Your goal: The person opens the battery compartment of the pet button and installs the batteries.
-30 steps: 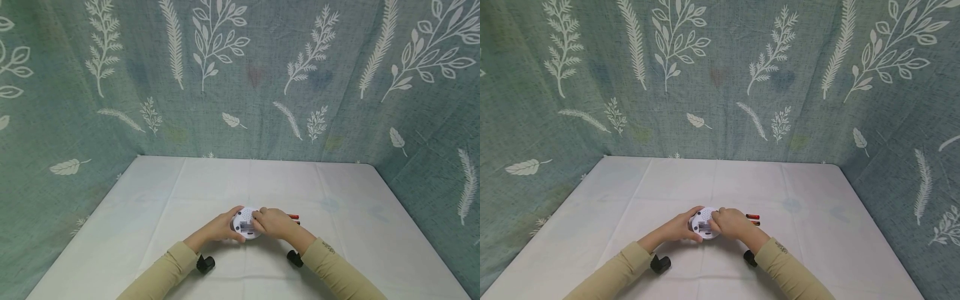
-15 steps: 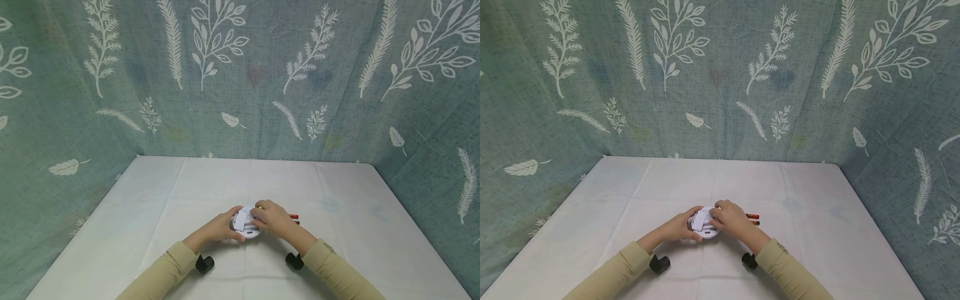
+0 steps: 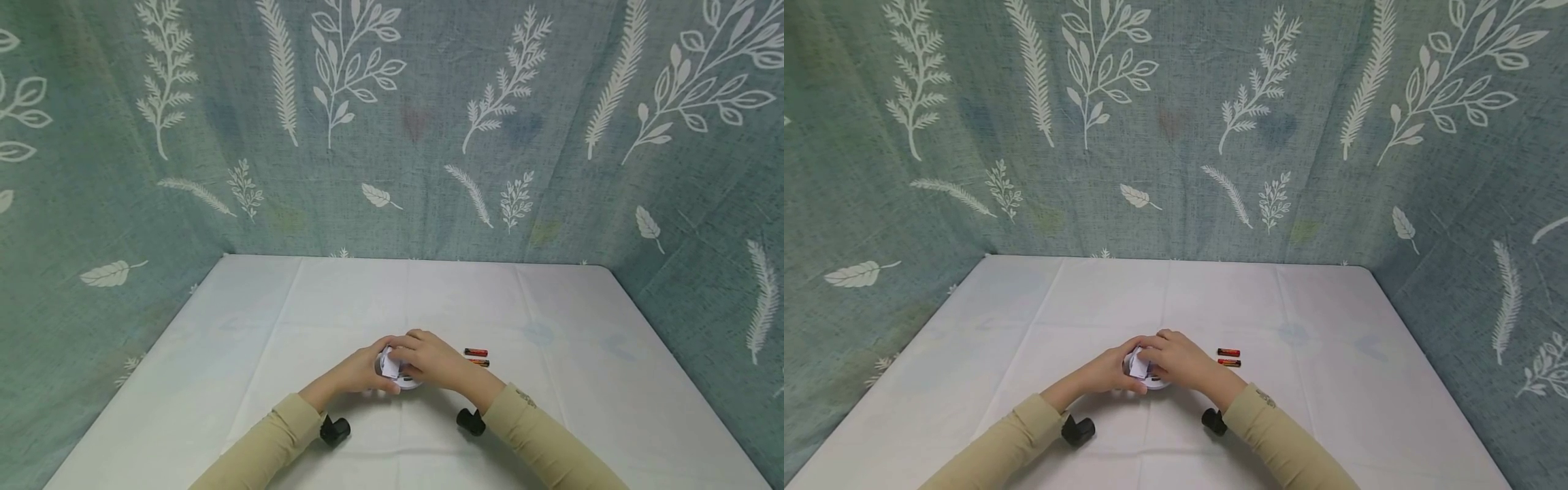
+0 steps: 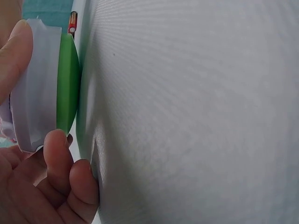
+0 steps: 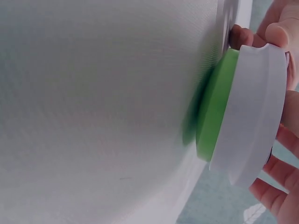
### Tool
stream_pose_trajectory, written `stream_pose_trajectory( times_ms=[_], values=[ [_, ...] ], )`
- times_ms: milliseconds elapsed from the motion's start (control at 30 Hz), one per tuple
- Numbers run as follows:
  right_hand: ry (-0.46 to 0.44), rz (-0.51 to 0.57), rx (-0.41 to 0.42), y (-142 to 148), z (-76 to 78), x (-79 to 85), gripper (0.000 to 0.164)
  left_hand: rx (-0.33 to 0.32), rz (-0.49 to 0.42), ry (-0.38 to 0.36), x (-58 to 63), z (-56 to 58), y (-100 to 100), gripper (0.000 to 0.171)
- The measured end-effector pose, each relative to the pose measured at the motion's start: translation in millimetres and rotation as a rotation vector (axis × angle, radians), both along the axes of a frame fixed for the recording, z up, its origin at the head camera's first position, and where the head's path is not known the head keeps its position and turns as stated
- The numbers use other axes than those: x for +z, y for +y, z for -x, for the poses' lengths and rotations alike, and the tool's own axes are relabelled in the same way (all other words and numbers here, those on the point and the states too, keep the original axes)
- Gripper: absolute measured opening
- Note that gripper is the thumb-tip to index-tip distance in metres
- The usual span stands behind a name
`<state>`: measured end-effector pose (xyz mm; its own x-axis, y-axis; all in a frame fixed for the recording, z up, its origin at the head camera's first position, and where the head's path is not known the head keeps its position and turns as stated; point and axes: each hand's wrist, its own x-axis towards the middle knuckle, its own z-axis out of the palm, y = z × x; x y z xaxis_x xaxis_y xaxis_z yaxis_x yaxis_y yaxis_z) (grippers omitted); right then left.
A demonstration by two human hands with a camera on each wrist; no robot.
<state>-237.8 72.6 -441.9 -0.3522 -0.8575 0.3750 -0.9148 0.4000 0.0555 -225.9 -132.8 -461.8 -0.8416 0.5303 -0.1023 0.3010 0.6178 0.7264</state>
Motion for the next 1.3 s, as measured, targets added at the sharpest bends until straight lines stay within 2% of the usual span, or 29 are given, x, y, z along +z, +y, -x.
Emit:
stream_pose_trajectory(
  times_ms=[200,367,467,667,733,800,967,1100,1200,1300],
  values=[
    [0.074,0.019,0.047,-2.8,2.5,-2.0,0.025,-0.005,-0.007,0.023,-0.4,0.4,0.2,0.095],
    [0.126,0.060,0.072,-2.8,5.6,-7.7,0.014,0.010,0.006,0.003,-0.5,1.1,0.9,0.102],
    [0.141,0.062,0.080,-2.4,4.8,-7.5,0.014,0.007,-0.002,-0.008,-0.6,1.7,1.2,0.103],
    [0.156,-0.019,0.017,-4.9,-0.4,-2.9,0.017,0.003,-0.005,-0.007,-1.0,2.0,1.5,0.101],
    [0.165,-0.016,0.006,-5.7,-0.3,-3.6,0.015,0.008,0.000,-0.005,-0.6,1.6,1.5,0.101],
    [0.163,0.034,0.016,-6.1,0.4,-4.3,0.012,0.013,0.003,-0.015,-0.2,1.2,1.7,0.102],
    [0.054,0.210,0.023,-4.0,4.6,-9.3,0.006,0.029,-0.005,-0.055,0.7,0.3,2.3,0.103],
    [-0.091,0.250,-0.067,-1.1,3.0,-7.9,0.004,0.041,-0.001,-0.046,-0.1,-0.1,2.5,0.102],
    [-0.236,0.262,-0.163,2.7,-2.2,-2.0,0.006,0.047,0.009,-0.023,-0.3,-0.5,2.7,0.101],
    [-0.389,0.304,-0.220,9.5,-3.5,2.3,0.008,0.054,0.011,-0.005,-0.3,-0.6,3.1,0.099]
  ],
)
